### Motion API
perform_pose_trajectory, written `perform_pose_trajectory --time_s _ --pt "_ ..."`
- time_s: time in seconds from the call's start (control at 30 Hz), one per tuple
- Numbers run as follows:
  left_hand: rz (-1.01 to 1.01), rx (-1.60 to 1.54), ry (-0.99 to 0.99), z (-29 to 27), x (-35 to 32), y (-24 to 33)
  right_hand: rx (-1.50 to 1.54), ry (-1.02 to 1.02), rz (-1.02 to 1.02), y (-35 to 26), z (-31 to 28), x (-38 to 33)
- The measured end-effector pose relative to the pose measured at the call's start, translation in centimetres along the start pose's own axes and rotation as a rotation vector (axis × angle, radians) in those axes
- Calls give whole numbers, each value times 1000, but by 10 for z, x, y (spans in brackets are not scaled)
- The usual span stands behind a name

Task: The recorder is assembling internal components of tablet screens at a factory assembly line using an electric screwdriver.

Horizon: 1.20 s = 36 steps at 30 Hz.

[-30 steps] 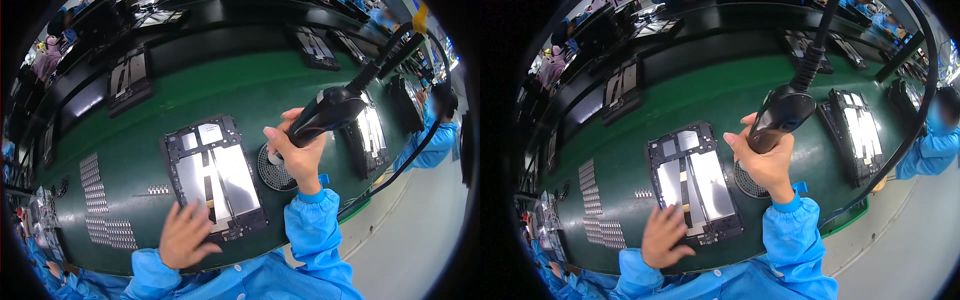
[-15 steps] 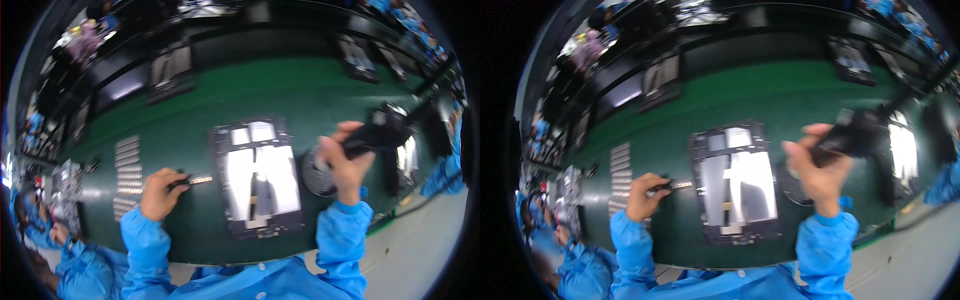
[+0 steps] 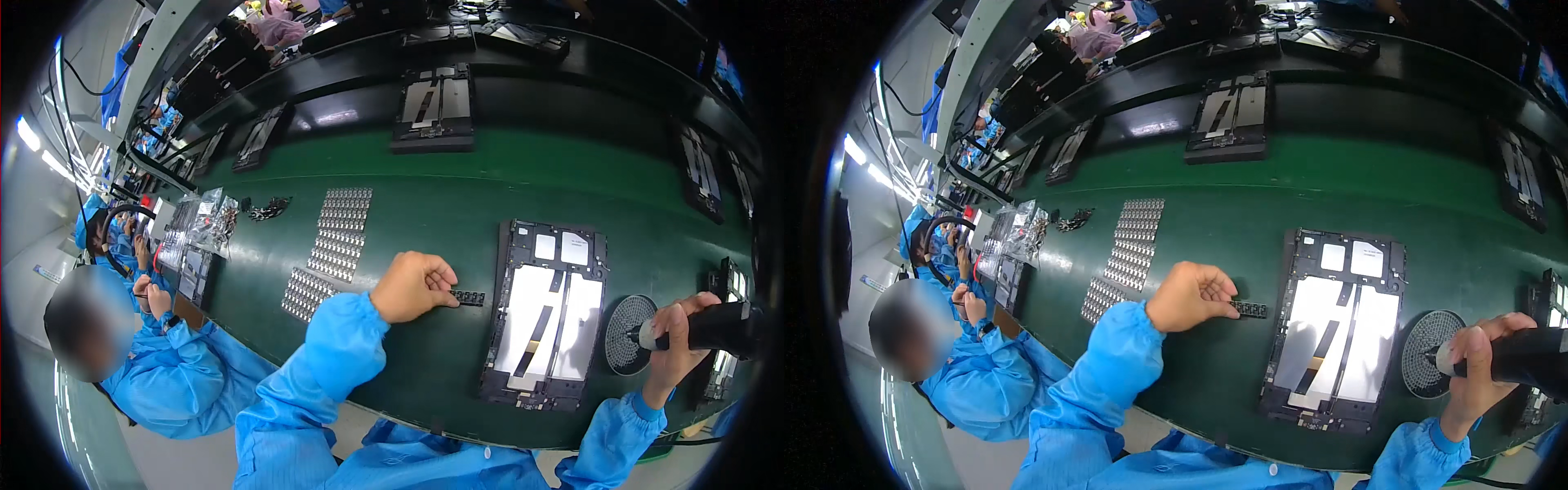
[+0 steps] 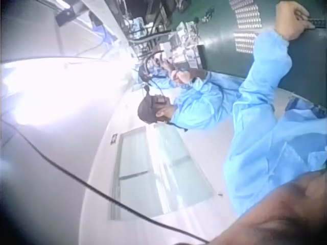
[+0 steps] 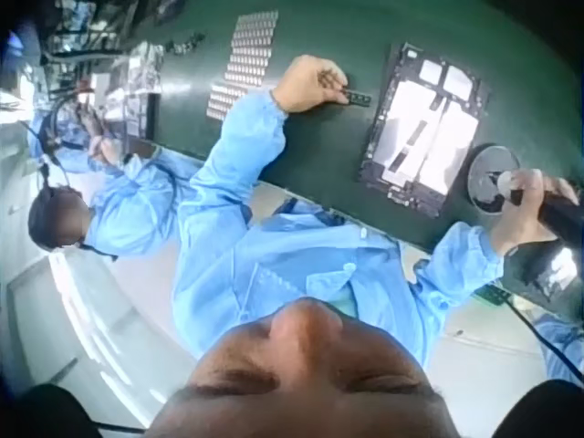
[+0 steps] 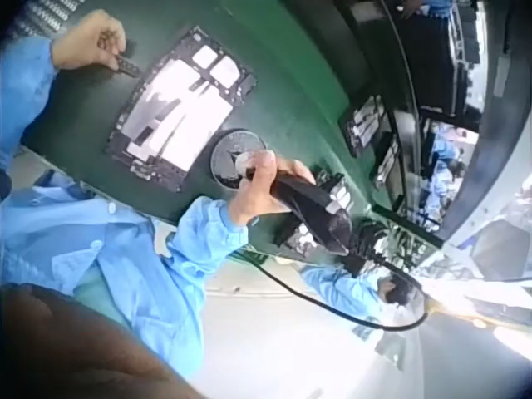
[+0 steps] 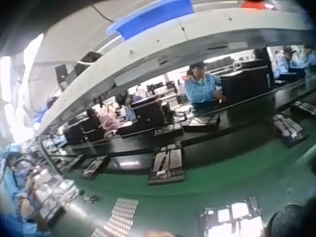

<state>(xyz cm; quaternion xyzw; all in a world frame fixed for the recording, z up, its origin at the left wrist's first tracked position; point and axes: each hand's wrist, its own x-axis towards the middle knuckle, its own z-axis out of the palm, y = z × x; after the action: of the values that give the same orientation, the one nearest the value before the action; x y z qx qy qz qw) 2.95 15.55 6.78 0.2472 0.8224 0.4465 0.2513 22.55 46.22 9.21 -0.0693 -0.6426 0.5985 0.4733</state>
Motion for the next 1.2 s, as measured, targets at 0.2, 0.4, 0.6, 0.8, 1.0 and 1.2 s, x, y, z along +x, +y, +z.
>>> perform_pose_trajectory --time_s 0.2,0.4,0.6,0.8,1.0,1.2 --pt "-7 291 -81 -19 3 4 26 23 54 -7 16 -1" --pt "100 437 56 -4 -5 3 47 0 63 -17 28 -2" --pt "245 241 103 -11 -11 17 45 -9 75 -25 50 -6" --pt "109 -326 -107 20 16 14 165 -182 114 -30 93 -7" --pt "128 -402 -128 36 28 12 132 -285 112 -28 125 -8" --pt "268 -197 -3 41 32 12 142 -315 129 -19 148 -6"
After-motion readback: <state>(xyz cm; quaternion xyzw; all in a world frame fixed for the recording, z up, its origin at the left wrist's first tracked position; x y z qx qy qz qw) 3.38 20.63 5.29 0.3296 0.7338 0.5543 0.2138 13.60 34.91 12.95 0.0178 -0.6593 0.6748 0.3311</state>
